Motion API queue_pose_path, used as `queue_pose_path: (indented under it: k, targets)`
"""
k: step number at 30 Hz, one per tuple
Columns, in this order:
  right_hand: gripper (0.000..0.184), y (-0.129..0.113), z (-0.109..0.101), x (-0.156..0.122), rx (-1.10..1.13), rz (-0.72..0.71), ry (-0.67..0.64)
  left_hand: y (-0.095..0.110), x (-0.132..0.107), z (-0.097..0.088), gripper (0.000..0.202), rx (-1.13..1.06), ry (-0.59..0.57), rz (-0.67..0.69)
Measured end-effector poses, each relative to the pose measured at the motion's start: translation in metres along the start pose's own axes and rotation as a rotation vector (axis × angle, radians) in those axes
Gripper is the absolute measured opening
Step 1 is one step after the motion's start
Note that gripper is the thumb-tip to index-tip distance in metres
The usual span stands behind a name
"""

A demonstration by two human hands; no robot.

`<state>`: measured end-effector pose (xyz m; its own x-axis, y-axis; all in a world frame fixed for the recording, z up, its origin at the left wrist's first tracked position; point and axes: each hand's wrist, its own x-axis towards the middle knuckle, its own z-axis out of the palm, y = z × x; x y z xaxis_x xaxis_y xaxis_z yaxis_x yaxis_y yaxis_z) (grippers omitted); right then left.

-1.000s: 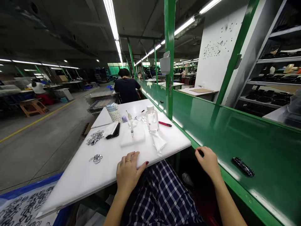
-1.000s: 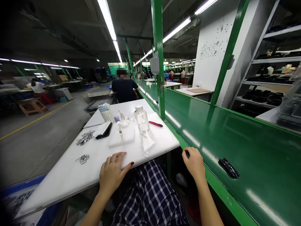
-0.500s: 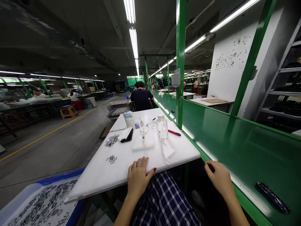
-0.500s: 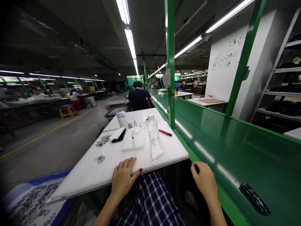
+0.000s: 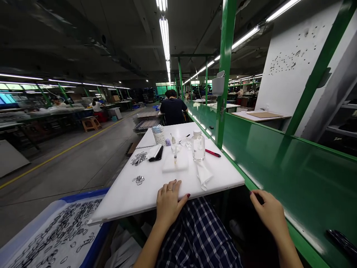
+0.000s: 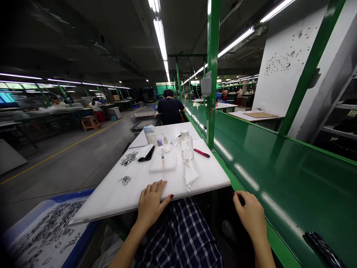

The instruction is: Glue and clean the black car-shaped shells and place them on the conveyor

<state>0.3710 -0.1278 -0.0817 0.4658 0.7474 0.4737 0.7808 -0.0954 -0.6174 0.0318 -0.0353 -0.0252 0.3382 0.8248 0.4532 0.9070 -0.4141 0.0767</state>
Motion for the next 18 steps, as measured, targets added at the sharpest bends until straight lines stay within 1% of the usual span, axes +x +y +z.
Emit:
queue_pose_path:
  k: [7, 11, 13, 15, 16, 17, 18]
  targets:
    - [0.034, -0.004, -0.006, -0.001, -0.057, -0.03, -0.025, 0.0, -0.001, 0.0, 0.047, -0.053, -0.01, 0.016]
    - [0.038, 0.001, -0.01, 0.0, -0.113, -0.03, -0.052, 0.003, -0.003, 0.001, 0.051, -0.099, -0.021, -0.021]
    - [0.038, 0.007, -0.01, 0.001, -0.126, -0.014, -0.081, 0.005, -0.011, 0.005, 0.05, -0.11, -0.016, -0.071]
    - [0.036, 0.014, -0.006, 0.002, -0.128, 0.023, -0.105, 0.009, -0.026, 0.012, 0.049, -0.147, -0.004, -0.105]
    - [0.033, 0.016, -0.004, 0.002, -0.119, 0.051, -0.091, 0.011, -0.036, 0.017, 0.05, -0.291, 0.014, -0.137]
    - [0.03, 0.016, -0.001, 0.001, -0.101, 0.074, -0.049, 0.014, -0.047, 0.022, 0.049, -0.468, 0.009, -0.207]
    - [0.026, 0.014, 0.002, -0.001, -0.075, 0.09, 0.013, 0.016, -0.057, 0.027, 0.045, -0.702, -0.02, -0.293]
